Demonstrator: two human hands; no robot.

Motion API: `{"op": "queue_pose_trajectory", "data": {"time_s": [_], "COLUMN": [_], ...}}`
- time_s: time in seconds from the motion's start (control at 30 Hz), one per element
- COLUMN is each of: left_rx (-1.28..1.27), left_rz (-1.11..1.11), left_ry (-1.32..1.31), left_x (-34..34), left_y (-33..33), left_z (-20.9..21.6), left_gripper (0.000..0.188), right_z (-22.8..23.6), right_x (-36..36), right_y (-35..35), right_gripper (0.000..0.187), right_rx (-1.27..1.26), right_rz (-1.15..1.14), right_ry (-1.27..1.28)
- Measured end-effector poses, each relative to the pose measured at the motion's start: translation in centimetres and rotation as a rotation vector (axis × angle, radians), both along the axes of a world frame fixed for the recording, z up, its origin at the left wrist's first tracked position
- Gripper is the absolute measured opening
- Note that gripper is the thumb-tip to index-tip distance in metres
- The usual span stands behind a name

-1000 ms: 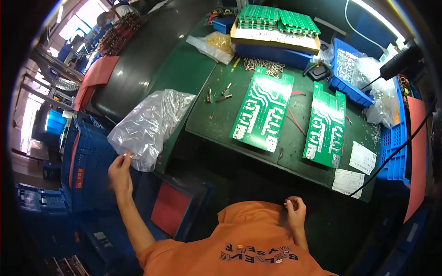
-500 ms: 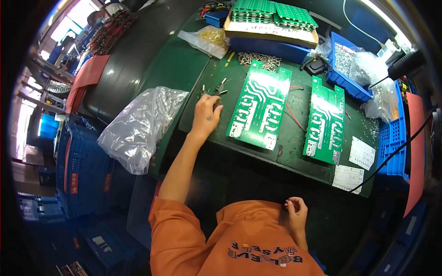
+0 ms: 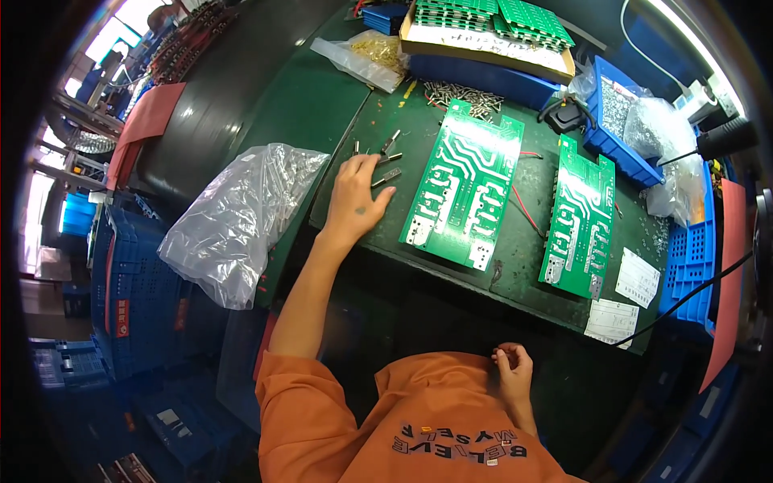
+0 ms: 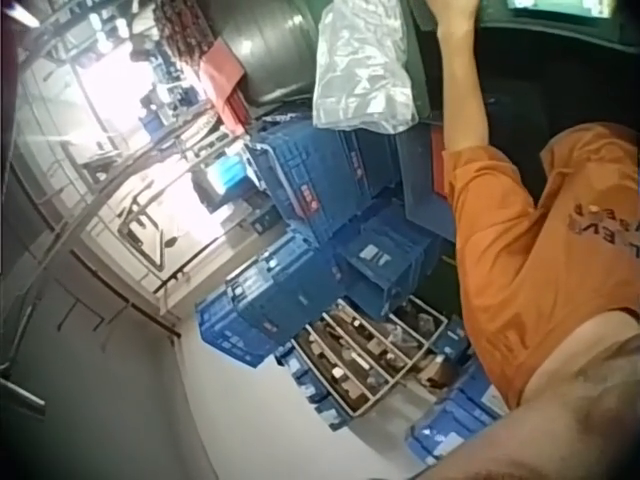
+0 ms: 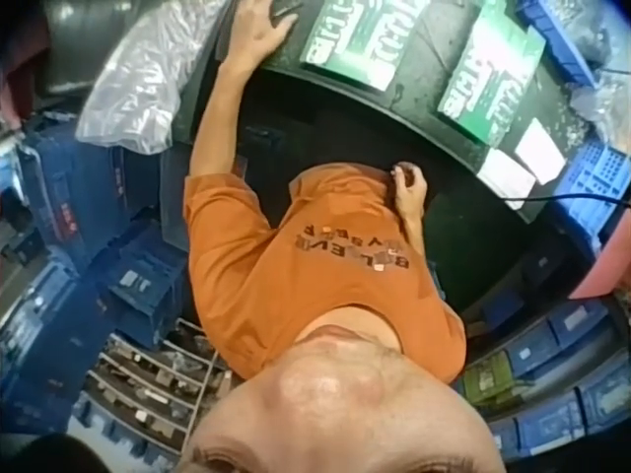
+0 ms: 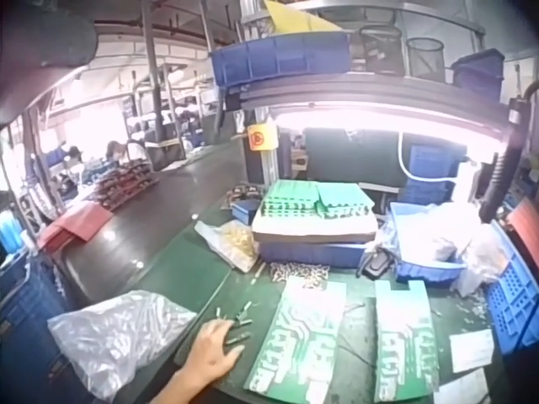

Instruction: Assembling components and driving screws into circuit boards using an electric screwdriver.

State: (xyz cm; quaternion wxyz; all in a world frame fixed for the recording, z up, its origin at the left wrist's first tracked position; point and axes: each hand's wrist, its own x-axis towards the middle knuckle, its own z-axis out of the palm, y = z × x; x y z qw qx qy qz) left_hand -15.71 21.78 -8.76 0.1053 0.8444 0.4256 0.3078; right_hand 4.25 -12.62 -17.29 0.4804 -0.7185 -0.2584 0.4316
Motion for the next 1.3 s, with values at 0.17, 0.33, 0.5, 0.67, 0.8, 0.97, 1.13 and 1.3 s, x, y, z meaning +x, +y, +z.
{"op": "queue_pose_trajectory", "data": {"time_s": [0.17, 0.33, 0.5, 0.67, 0.8, 0.97, 1.13, 1.3], "left_rx": [-0.048, -0.035, -0.104, -0.137, -0.239, -0.071, -0.011, 0.04], "left_rz": [0.0, -0.004, -0.049, 0.184, 0.158, 0.009, -0.182, -0.143], "left_ry": [0.025, -0.03, -0.041, -0.093, -0.237, 0.012, 0.131, 0.109], "left_x": [1.7, 1.3, 1.4, 1.1, 0.7, -0.1, 1.9, 1.0], "left_y": [0.7, 0.4, 0.3, -0.8, -0.6, 1.9, 3.7, 2.6], "left_z": [-0.9, -1.2, -1.0, -1.0, -0.6, 0.5, 0.8, -1.3], "left_gripper": [0.043, 0.036, 0.033, 0.028, 0.029, 0.037, 0.039, 0.029], "right_z": [-0.3, -0.4, -0.4, -0.9, -0.8, -1.8, -0.5, -0.9], "right_x": [0.5, 0.7, 0.6, 0.6, 0.5, 1.2, 1.3, 1.4], "right_y": [-0.6, -1.0, -0.9, -1.2, -0.9, -0.9, -0.4, -1.2], "right_gripper": [0.011, 0.012, 0.012, 0.012, 0.012, 0.013, 0.014, 0.016], "right_rx": [-0.001, -0.026, -0.032, -0.007, -0.032, -0.012, -0.009, -0.074], "right_rz": [-0.058, -0.064, -0.035, -0.061, -0.035, -0.073, -0.084, -0.012], "right_ry": [-0.011, -0.028, -0.035, -0.043, -0.028, -0.019, -0.071, -0.279]}}
